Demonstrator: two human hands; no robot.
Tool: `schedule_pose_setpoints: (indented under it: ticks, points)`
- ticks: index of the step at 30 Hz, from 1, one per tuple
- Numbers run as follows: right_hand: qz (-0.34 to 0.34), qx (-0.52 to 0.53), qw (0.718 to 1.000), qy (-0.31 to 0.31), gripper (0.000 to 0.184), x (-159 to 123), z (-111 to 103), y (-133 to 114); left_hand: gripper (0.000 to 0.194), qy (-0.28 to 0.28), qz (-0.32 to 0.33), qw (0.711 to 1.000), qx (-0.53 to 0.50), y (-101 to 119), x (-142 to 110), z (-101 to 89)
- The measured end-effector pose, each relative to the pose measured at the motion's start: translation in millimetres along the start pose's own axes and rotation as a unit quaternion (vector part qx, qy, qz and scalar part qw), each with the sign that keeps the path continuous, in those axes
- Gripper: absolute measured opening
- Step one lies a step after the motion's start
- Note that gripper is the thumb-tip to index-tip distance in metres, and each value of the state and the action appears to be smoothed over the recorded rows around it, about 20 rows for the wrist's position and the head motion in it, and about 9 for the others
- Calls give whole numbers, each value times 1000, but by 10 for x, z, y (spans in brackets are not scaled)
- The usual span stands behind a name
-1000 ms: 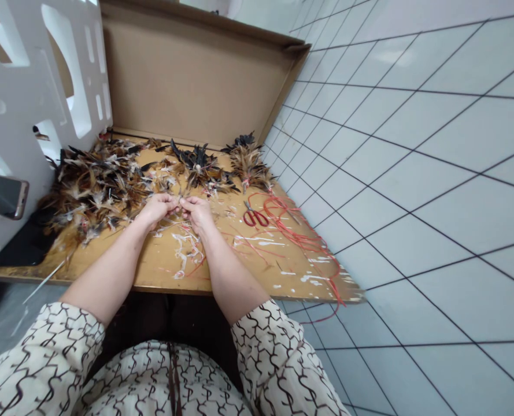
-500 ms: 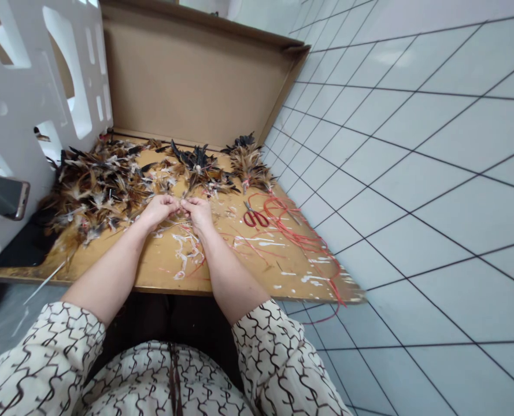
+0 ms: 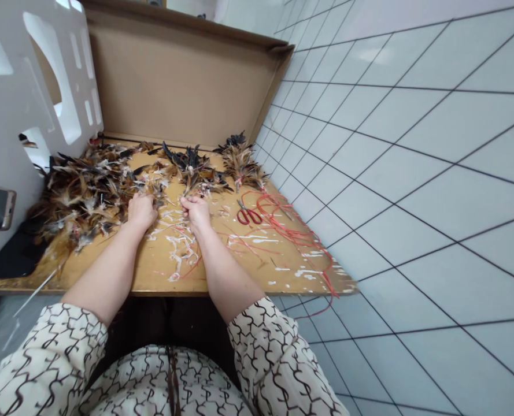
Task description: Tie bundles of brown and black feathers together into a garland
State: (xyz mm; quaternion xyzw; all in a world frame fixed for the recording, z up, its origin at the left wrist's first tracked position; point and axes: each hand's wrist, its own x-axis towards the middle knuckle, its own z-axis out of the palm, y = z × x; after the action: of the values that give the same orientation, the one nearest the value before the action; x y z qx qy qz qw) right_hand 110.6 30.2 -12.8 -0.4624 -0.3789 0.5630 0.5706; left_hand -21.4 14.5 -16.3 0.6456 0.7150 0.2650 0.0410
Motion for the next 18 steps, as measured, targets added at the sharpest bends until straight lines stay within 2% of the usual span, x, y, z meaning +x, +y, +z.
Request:
schedule_pose_setpoints:
  ticks: [2, 4, 6, 7, 8, 10, 13, 15, 18]
  points:
    - [4, -3, 1000, -2, 26, 3, 0, 1, 19, -12, -21, 999, 39, 3, -2, -22]
    - [7, -7, 1000, -1, 25, 6, -2, 3, 15, 4, -40, 999, 16, -19, 6, -54]
    - [8, -14, 1000, -3, 25, 4, 0, 5, 10, 37, -82, 993, -76, -46, 16, -91]
    - [9, -17, 1000, -6, 24, 1, 2, 7, 9, 51, -115, 981, -147, -53, 21, -110]
    - [11, -21, 1000, -11, 24, -4, 5, 9, 8, 59, -150, 960, -227, -53, 25, -128]
    - [15, -26, 999, -27, 23, -13, 12, 18, 7, 65, -207, 897, -386, -31, 27, -159]
    - [18, -37, 998, -48, 22, -20, 23, 41, 8, 44, -231, 808, -541, 41, 14, -186]
    - [15, -46, 997, -63, 23, -19, 27, 61, 10, 9, -230, 774, -590, 92, -5, -192]
    - [14, -48, 995, -85, 25, -20, 30, 82, 16, -49, -221, 746, -626, 148, -38, -187]
